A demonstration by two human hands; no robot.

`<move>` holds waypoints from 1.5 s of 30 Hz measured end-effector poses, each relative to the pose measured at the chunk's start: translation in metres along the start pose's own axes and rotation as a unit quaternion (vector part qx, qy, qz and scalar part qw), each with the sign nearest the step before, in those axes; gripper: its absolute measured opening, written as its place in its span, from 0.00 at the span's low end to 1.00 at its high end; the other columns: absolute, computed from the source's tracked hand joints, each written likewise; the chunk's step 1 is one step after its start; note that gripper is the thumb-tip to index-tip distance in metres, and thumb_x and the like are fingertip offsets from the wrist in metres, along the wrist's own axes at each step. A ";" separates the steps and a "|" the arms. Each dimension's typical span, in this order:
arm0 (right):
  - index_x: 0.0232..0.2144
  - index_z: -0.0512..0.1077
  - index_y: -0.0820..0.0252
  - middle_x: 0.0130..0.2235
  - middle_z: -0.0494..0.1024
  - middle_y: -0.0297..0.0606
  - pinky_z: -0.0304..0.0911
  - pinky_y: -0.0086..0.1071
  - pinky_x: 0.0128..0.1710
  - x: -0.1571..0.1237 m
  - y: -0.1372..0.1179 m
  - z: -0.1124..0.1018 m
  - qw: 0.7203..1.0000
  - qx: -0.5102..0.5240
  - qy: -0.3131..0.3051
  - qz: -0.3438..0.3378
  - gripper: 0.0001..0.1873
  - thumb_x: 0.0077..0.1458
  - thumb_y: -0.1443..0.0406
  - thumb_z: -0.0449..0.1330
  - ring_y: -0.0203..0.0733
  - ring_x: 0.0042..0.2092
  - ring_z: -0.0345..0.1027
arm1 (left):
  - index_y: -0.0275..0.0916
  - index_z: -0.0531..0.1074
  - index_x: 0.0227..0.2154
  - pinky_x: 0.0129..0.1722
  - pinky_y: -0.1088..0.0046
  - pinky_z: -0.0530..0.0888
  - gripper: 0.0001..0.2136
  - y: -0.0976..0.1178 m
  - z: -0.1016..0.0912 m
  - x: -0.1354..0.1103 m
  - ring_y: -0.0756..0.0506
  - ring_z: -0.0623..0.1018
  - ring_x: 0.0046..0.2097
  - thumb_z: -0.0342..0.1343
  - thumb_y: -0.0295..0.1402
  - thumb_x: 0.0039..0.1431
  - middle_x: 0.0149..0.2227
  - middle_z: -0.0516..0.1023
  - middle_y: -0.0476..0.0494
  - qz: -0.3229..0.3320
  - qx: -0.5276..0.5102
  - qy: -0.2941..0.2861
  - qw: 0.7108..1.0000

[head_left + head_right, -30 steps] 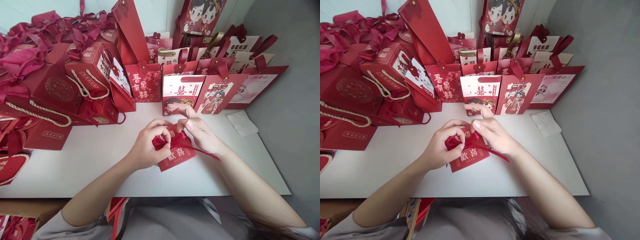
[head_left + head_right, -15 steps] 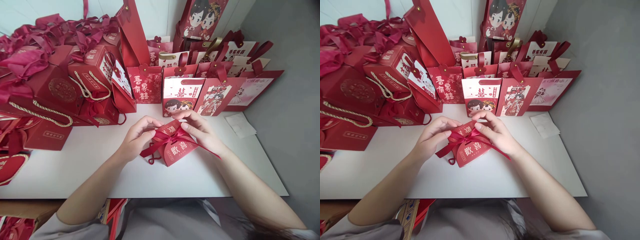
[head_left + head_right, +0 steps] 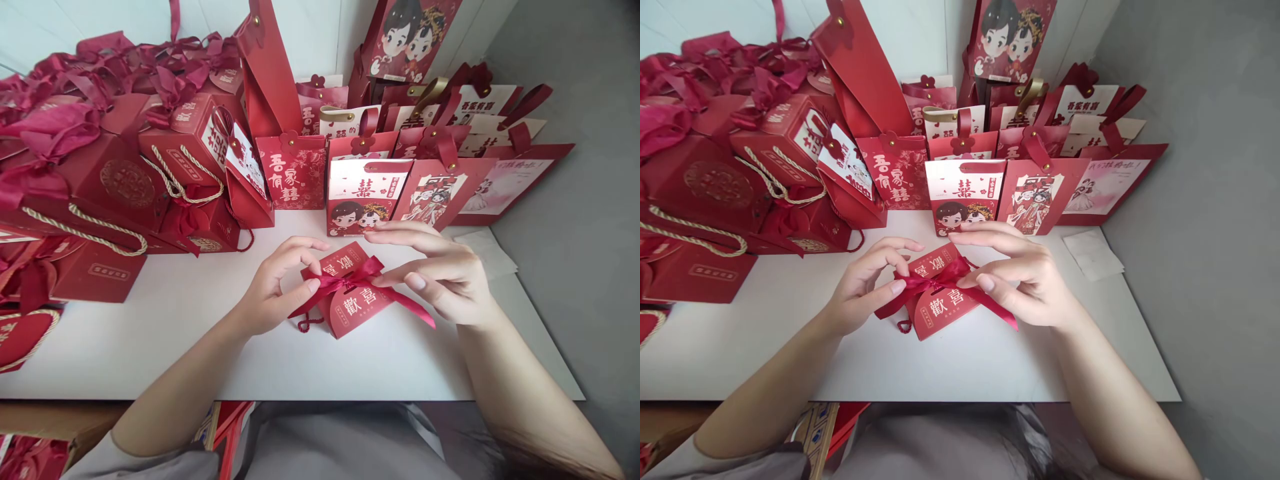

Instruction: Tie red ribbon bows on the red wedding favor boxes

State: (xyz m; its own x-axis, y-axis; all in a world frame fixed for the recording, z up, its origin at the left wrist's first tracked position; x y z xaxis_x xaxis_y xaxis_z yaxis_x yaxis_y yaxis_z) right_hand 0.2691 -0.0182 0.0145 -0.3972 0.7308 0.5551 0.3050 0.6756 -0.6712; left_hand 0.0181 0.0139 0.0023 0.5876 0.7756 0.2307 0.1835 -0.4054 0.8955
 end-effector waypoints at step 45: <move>0.40 0.76 0.59 0.44 0.84 0.42 0.64 0.42 0.63 -0.001 -0.046 0.044 0.987 0.026 -0.125 -0.097 0.06 0.62 0.71 0.60 0.41 0.48 0.79 | 0.40 0.58 0.24 0.50 0.65 0.72 0.19 0.001 0.002 0.003 0.42 0.77 0.50 0.66 0.36 0.54 0.49 0.77 0.41 -0.052 0.058 0.040 0.996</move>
State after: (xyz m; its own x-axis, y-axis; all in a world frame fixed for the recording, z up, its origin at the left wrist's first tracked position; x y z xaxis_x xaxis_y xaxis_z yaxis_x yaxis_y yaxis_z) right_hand 0.2178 -0.0540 0.0233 -0.6470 0.5373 0.5411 0.1607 0.7897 -0.5920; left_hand 0.0212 0.0150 0.0031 0.4971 0.8504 0.1724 0.3320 -0.3700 0.8677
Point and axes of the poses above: each hand's wrist, its own x-axis towards the middle knuckle, its own z-axis out of the palm, y = z × x, the point moved 3 cm from there along x, towards the middle knuckle
